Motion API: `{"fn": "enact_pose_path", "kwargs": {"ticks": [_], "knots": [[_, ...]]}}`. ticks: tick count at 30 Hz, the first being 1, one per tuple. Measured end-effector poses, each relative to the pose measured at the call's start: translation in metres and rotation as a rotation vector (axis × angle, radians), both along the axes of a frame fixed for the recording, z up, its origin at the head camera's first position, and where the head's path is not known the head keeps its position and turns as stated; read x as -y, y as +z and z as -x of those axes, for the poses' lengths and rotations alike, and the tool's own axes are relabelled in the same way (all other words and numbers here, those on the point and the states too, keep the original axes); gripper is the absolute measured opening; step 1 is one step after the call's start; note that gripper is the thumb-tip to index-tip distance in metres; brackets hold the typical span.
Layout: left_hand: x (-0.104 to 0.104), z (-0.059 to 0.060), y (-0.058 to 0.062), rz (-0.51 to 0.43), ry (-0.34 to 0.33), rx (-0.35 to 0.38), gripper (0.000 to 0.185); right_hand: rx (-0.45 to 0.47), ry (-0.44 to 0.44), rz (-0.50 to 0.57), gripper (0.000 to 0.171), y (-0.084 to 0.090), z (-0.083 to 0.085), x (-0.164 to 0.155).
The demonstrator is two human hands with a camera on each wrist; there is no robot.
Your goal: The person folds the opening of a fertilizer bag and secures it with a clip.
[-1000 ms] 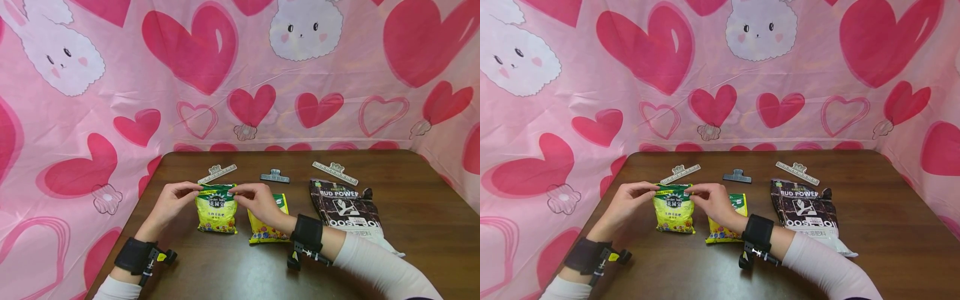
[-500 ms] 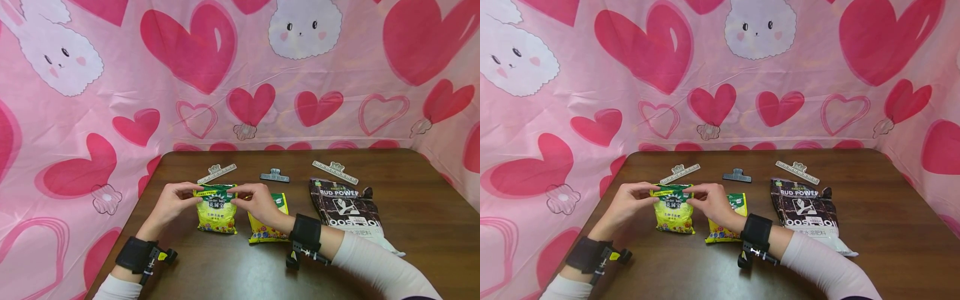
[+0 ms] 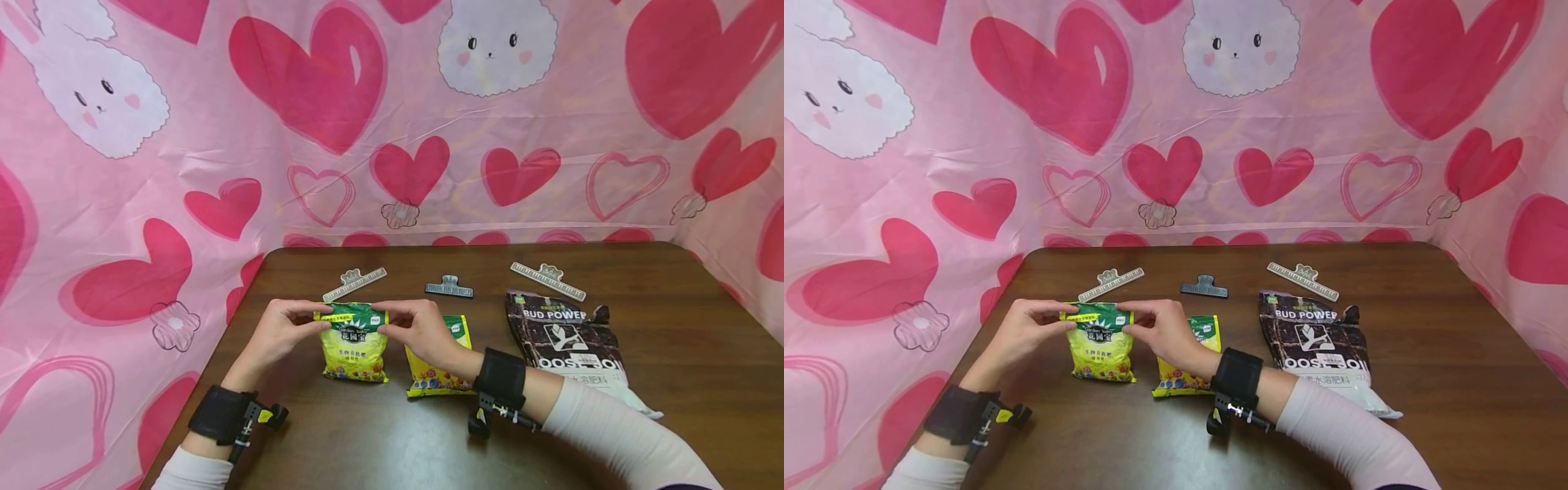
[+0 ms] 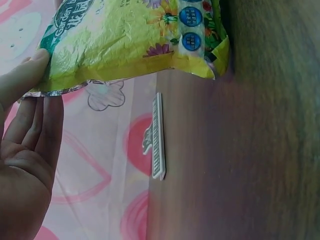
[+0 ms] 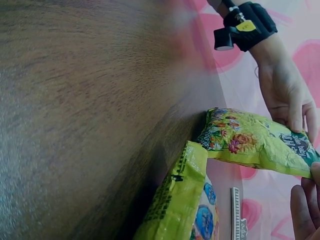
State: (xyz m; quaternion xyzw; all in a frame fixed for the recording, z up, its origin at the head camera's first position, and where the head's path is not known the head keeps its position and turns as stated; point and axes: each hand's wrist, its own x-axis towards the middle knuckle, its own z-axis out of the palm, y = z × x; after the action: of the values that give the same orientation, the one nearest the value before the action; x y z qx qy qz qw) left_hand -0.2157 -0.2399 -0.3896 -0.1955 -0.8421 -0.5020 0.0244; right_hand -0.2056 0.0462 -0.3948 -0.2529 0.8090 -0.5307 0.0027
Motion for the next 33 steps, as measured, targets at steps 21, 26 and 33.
{"fn": "enact_pose_path", "kwargs": {"ticks": [21, 26, 33], "knots": [[-0.001, -0.002, 0.001, 0.159, 0.034, -0.205, 0.022, -0.108, -0.035, -0.092, 0.024, -0.004, 0.001, -0.001], [0.000, -0.002, -0.002, 0.183, 0.036, -0.287, 0.019, -0.212, -0.033, -0.151, 0.018, -0.006, 0.002, -0.002], [0.012, -0.005, -0.008, 0.211, 0.102, -0.354, 0.017, -0.239, -0.107, -0.186, 0.012, -0.011, 0.013, -0.015]]}}
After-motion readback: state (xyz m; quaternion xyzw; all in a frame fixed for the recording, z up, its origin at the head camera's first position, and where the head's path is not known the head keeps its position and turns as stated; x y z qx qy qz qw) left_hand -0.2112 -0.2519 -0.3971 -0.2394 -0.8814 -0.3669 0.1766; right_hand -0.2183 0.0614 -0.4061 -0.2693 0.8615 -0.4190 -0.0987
